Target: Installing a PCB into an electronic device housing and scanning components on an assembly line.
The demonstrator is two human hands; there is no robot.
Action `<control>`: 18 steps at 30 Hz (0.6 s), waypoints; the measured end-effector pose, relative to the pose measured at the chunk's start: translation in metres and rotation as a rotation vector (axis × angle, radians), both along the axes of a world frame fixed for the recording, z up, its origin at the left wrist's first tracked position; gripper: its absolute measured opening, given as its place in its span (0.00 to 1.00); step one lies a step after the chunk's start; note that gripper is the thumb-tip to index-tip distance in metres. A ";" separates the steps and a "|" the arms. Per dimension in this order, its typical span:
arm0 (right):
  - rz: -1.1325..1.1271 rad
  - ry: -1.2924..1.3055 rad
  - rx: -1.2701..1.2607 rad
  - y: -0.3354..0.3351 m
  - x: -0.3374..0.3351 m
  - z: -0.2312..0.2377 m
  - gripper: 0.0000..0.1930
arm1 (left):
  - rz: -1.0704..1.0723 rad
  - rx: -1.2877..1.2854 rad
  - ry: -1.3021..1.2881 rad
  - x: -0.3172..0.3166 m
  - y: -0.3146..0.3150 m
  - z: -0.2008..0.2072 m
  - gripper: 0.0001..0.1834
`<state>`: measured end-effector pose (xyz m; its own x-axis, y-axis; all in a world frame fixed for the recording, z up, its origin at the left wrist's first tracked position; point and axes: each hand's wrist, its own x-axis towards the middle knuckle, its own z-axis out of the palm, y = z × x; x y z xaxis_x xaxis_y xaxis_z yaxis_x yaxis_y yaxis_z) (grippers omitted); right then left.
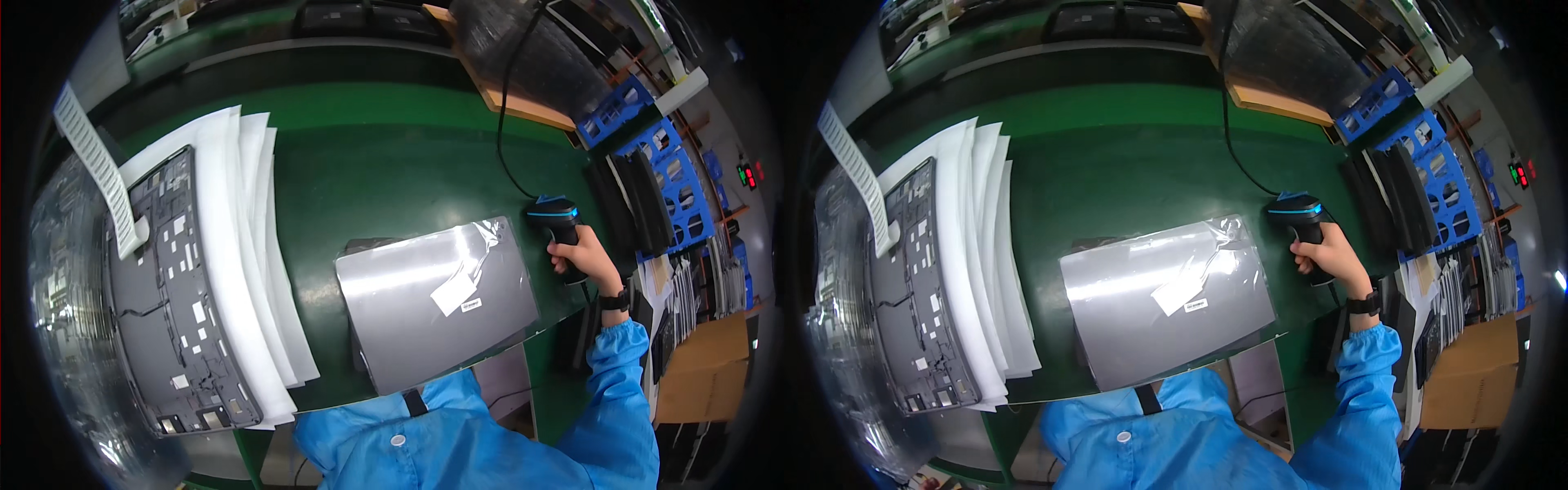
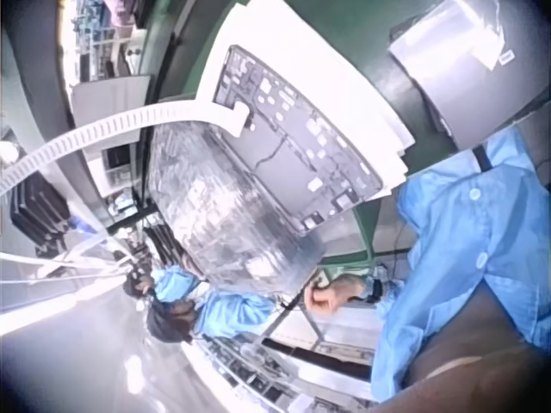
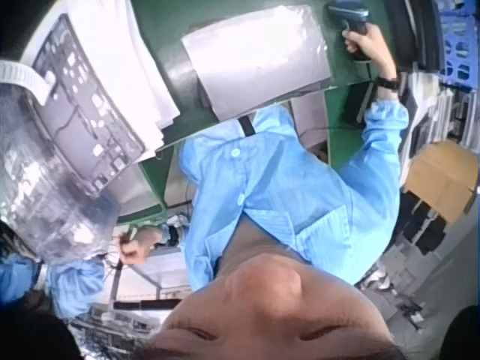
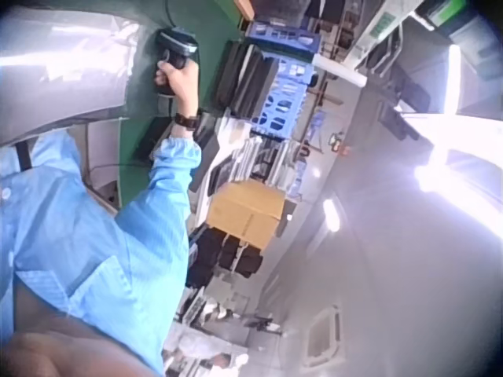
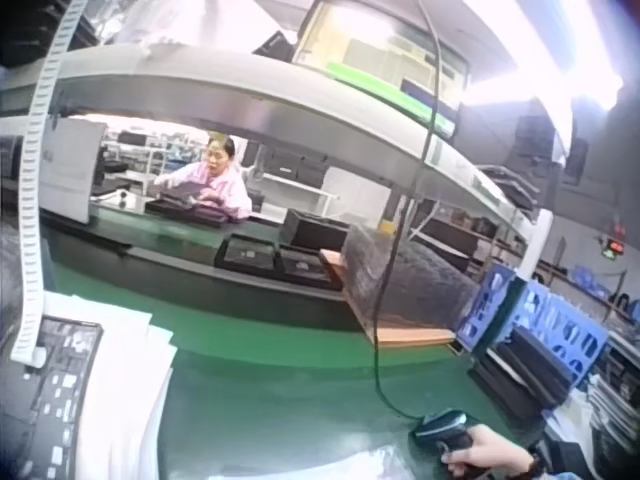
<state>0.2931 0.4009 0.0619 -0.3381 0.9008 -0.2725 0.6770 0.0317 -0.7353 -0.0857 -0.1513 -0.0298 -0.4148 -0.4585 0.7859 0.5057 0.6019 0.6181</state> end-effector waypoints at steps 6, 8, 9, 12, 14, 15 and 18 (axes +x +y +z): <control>0.034 0.021 -0.187 -0.097 -0.038 0.059 0.18 | -1.243 -0.323 -0.013 0.064 0.085 0.078 0.11; 0.293 0.046 -0.098 -0.123 -0.040 0.060 0.20 | -1.387 -0.448 -0.482 0.093 0.128 0.078 0.07; 0.380 -0.021 -0.227 -0.129 -0.040 0.064 0.21 | -1.531 -0.324 -0.911 0.103 0.145 0.072 0.08; 0.468 -0.034 -0.099 -0.137 -0.034 0.054 0.18 | -1.607 -0.130 -1.568 0.117 0.182 0.060 0.09; 0.458 -0.073 -0.132 -0.131 -0.036 0.055 0.18 | -1.539 -0.085 -1.786 0.120 0.190 0.061 0.10; 0.468 -0.108 -0.172 -0.127 -0.037 0.054 0.18 | -1.569 0.033 -1.745 0.120 0.191 0.064 0.09; 0.497 -0.114 -0.164 -0.118 -0.035 0.047 0.19 | -1.630 0.228 -1.788 0.111 0.204 0.069 0.07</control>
<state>0.2576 0.2828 0.1091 -0.6734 0.5817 -0.4563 0.6852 0.2594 -0.6806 0.0250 0.0522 0.0391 -0.3015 0.7765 -0.5533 -0.5500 0.3325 0.7662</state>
